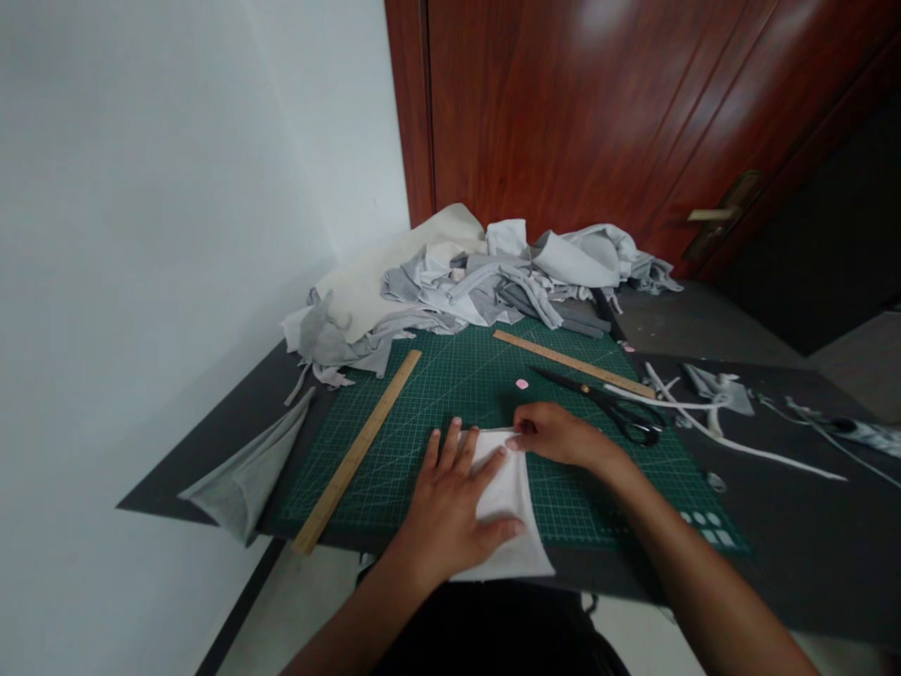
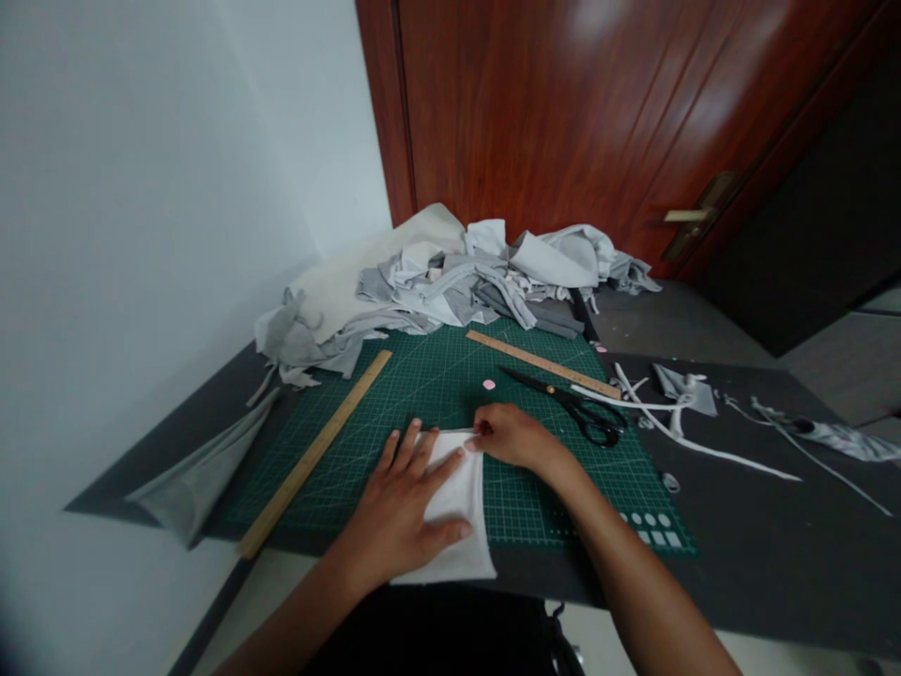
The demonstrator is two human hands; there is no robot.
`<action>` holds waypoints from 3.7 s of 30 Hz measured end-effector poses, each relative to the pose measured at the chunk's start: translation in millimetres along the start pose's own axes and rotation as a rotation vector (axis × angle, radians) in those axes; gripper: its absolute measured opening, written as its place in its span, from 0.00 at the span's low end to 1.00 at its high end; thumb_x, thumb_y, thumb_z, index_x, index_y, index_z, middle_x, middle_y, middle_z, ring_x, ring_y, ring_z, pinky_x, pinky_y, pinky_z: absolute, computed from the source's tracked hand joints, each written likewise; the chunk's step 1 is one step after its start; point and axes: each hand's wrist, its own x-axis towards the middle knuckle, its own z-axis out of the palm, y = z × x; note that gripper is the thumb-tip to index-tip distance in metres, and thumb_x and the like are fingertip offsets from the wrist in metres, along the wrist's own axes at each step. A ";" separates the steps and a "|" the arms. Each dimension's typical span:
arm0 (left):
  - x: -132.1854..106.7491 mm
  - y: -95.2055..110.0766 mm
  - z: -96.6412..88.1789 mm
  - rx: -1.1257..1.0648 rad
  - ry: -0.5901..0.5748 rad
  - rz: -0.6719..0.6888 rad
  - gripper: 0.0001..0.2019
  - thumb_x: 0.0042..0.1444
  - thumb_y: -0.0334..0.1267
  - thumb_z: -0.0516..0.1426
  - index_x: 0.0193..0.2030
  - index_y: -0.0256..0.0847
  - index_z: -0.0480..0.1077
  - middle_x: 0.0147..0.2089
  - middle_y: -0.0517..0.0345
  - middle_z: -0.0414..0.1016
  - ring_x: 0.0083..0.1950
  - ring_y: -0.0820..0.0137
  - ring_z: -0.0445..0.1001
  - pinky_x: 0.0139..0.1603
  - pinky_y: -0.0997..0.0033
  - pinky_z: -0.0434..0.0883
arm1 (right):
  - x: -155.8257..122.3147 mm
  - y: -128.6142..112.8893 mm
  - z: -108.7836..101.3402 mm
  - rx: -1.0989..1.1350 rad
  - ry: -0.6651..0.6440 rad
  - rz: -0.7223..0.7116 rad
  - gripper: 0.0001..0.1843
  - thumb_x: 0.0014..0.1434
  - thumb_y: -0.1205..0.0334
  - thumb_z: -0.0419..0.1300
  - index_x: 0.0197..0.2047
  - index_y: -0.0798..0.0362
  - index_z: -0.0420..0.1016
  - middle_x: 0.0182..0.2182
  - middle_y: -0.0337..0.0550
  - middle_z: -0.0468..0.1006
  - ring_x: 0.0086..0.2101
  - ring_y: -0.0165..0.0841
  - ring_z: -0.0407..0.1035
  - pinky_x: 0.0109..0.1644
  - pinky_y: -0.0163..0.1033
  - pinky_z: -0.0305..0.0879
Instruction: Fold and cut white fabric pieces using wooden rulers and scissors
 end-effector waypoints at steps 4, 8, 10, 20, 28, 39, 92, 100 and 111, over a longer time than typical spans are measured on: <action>4.4 1.5 -2.2 -0.044 -0.028 0.126 0.40 0.63 0.63 0.55 0.74 0.40 0.56 0.77 0.47 0.51 0.79 0.49 0.38 0.77 0.42 0.43 | -0.5 -5.4 4.7 -0.087 0.041 0.101 0.07 0.59 0.59 0.63 0.32 0.54 0.76 0.29 0.42 0.78 0.31 0.33 0.70 0.33 0.35 0.57; 8.8 1.0 -4.4 -0.107 -0.080 0.207 0.37 0.65 0.57 0.55 0.73 0.37 0.55 0.76 0.44 0.53 0.78 0.55 0.48 0.77 0.52 0.46 | -1.1 -7.0 8.6 -0.174 0.090 0.165 0.07 0.59 0.59 0.63 0.31 0.53 0.75 0.29 0.42 0.79 0.31 0.33 0.70 0.33 0.35 0.56; 10.3 2.5 -6.1 -0.116 -0.097 0.195 0.38 0.61 0.56 0.59 0.72 0.40 0.57 0.76 0.44 0.53 0.77 0.52 0.49 0.77 0.49 0.46 | -1.6 -7.2 8.7 -0.200 0.099 0.179 0.07 0.58 0.59 0.63 0.31 0.52 0.75 0.30 0.42 0.79 0.32 0.33 0.70 0.33 0.36 0.55; 15.2 18.9 5.0 -0.149 -0.035 0.097 0.53 0.50 0.76 0.55 0.72 0.39 0.57 0.75 0.42 0.56 0.77 0.46 0.48 0.76 0.40 0.43 | 2.3 -2.7 8.2 -0.196 0.139 0.206 0.08 0.58 0.60 0.62 0.28 0.51 0.72 0.29 0.42 0.78 0.31 0.34 0.70 0.33 0.36 0.55; 11.8 14.8 8.2 -0.149 -0.023 0.123 0.60 0.46 0.80 0.52 0.76 0.39 0.48 0.77 0.45 0.52 0.78 0.45 0.43 0.76 0.41 0.41 | 4.9 -5.2 1.8 0.098 0.346 0.028 0.07 0.63 0.60 0.58 0.32 0.51 0.69 0.28 0.39 0.74 0.30 0.33 0.68 0.36 0.37 0.59; 13.2 16.2 4.4 -0.200 -0.065 0.114 0.58 0.49 0.79 0.52 0.76 0.37 0.50 0.77 0.40 0.50 0.78 0.46 0.42 0.76 0.39 0.39 | 16.3 -25.7 34.8 0.880 0.046 -0.012 0.26 0.58 0.34 0.61 0.35 0.51 0.68 0.25 0.32 0.65 0.24 0.27 0.57 0.27 0.33 0.56; 14.3 -19.1 -15.8 -0.182 0.173 -0.114 0.08 0.52 0.33 0.64 0.39 0.45 0.73 0.50 0.57 0.76 0.53 0.59 0.70 0.52 0.55 0.64 | 8.1 -30.9 39.2 -0.478 0.236 -0.207 0.22 0.72 0.60 0.49 0.65 0.51 0.72 0.43 0.50 0.79 0.44 0.39 0.73 0.52 0.40 0.64; 17.3 -13.7 -8.5 -0.136 0.208 -0.150 0.13 0.48 0.37 0.66 0.41 0.44 0.72 0.50 0.55 0.75 0.53 0.57 0.69 0.53 0.53 0.65 | 4.8 -36.4 37.3 -0.522 0.219 -0.185 0.23 0.72 0.54 0.51 0.65 0.51 0.71 0.43 0.51 0.79 0.43 0.40 0.74 0.50 0.41 0.64; 19.2 -24.8 -6.0 -0.293 0.169 0.098 0.11 0.55 0.25 0.61 0.41 0.44 0.78 0.51 0.57 0.76 0.53 0.62 0.68 0.55 0.60 0.69 | 6.3 -32.3 40.7 -0.530 0.241 -0.197 0.22 0.72 0.56 0.51 0.64 0.51 0.71 0.44 0.50 0.79 0.44 0.40 0.74 0.49 0.41 0.64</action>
